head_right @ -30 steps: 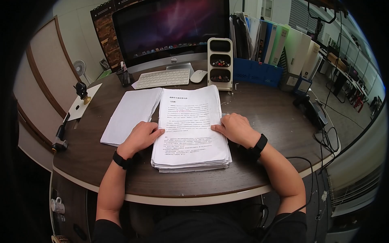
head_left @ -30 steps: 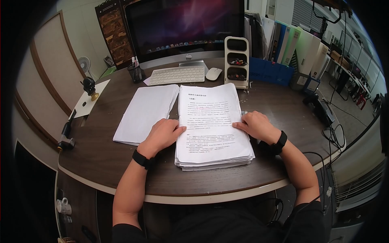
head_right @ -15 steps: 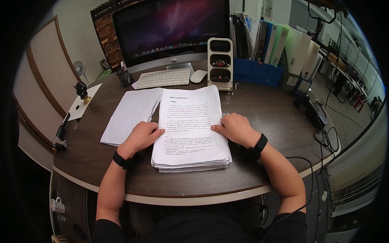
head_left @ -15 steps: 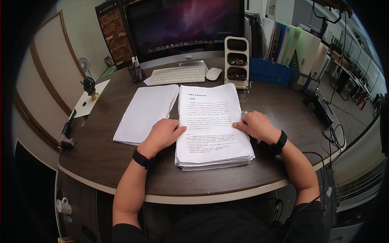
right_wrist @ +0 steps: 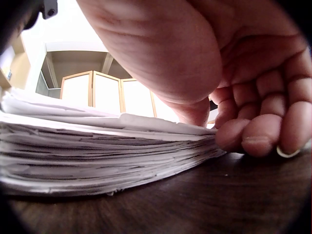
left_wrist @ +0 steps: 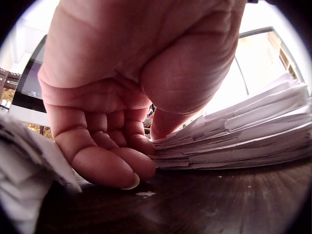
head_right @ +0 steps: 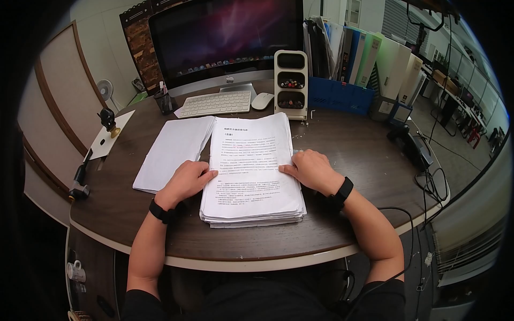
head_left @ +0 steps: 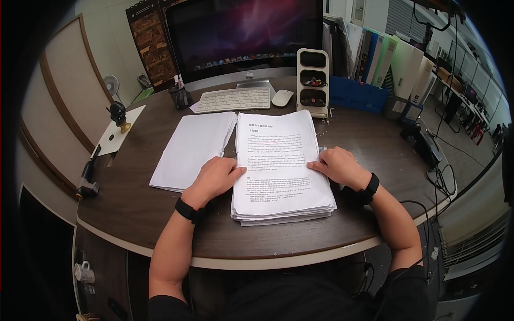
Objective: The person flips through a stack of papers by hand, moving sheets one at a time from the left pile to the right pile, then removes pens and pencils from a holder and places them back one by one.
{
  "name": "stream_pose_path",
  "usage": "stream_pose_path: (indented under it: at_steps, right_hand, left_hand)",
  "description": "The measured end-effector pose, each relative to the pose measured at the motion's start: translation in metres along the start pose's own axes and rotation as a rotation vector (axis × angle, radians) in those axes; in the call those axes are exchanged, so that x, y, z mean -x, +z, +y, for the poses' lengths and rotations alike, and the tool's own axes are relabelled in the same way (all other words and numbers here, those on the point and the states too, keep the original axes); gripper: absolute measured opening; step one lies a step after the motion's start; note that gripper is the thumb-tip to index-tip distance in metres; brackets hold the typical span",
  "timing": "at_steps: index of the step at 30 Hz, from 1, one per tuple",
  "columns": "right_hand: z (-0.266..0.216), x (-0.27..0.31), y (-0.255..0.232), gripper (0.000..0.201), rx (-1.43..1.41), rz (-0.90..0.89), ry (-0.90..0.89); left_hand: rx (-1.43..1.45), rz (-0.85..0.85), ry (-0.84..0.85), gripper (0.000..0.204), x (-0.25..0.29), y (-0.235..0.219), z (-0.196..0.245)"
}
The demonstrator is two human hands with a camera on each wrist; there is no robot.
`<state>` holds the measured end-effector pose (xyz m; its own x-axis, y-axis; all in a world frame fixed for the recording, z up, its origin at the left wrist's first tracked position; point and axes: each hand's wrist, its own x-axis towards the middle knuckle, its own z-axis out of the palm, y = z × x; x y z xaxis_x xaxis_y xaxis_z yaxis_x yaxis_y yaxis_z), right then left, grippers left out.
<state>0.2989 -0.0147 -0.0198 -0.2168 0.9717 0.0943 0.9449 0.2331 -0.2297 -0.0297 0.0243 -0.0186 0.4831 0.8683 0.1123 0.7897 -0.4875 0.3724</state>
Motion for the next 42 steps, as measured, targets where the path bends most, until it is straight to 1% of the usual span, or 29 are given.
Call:
stream_pose_path:
  at_steps: [1,8,10,23,29,31,33,36,40,42]
  right_hand:
    - [0.000,0.000,0.000,0.051,0.000,0.000,0.000]
    - [-0.004,0.002,-0.005,0.051,-0.003,0.000,0.002]
    - [-0.004,0.002,-0.005,0.051,-0.001,-0.002,0.002]
    - [-0.001,0.001,-0.002,0.050,-0.003,0.020,-0.009]
    - [-0.003,0.003,-0.002,0.051,-0.012,0.018,0.001]
    - [-0.002,0.001,-0.002,0.051,-0.018,0.029,0.000]
    - [0.000,0.001,0.002,0.051,0.008,0.044,-0.022]
    - [-0.004,0.002,-0.003,0.052,-0.011,-0.008,0.014]
    - [0.001,0.000,0.002,0.051,0.025,0.055,-0.022]
    - [-0.002,0.001,-0.001,0.052,0.033,0.005,-0.004]
  left_hand:
    - [-0.021,-0.054,-0.050,0.038,0.000,-0.002,0.002]
    - [-0.015,-0.046,-0.042,0.038,0.000,0.001,-0.001]
    - [0.044,0.072,0.067,0.041,0.000,0.008,-0.008]
    - [0.026,0.060,0.064,0.040,-0.001,0.007,-0.008]
    - [0.057,0.085,0.066,0.040,0.000,0.008,-0.008]
    - [0.019,0.053,0.057,0.039,-0.001,0.007,-0.008]
    - [0.031,0.060,0.060,0.039,0.000,0.006,-0.007]
    - [0.043,0.056,0.054,0.039,0.001,0.008,-0.007]
    - [0.009,0.059,0.062,0.039,-0.001,0.008,-0.009]
    - [0.030,0.057,0.054,0.039,0.000,0.006,-0.007]
